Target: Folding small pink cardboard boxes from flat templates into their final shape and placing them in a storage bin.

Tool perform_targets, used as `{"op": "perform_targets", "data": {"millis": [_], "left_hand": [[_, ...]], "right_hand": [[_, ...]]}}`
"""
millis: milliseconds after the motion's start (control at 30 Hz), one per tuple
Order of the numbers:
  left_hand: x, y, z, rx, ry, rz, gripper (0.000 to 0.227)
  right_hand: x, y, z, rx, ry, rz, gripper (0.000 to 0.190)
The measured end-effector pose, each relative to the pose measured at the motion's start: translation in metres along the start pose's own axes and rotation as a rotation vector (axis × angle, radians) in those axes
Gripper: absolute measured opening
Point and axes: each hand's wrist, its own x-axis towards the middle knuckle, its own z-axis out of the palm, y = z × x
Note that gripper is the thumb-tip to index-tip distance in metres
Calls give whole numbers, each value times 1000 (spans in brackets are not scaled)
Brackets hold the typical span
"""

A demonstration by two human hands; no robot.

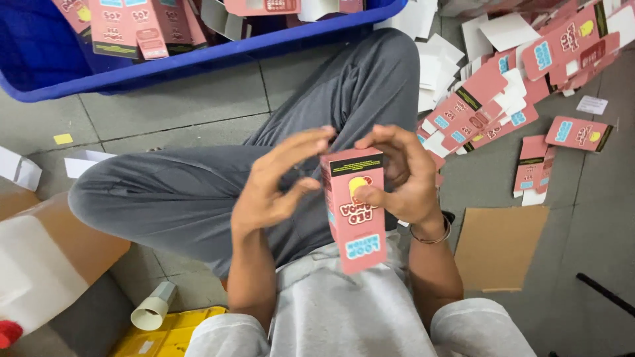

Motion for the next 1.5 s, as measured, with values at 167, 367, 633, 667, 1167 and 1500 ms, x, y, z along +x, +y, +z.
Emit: {"op": "perform_targets", "data": {"millis": [167,367,633,667,1167,1500], "left_hand": [[-4,13,-25,300,-231,55,44],[-8,1,-10,262,-150,29,29],[-16,-37,20,165,77,-335,60],[-17,-43,29,162,70,-407,53],[-8,-45,79,562,123,-484,34],[-1,-17,33,453,268,-339,29]], "right_hand": [[5,4,-7,124,-166,427,79],[0,27,3,209,-190,581,64],[21,53,-58,-424,345,339,33],[27,62,-73,-637,487,246,11],[141,260,-179,-968,367,318,29],[90,55,-155,-588,498,23,12]]}}
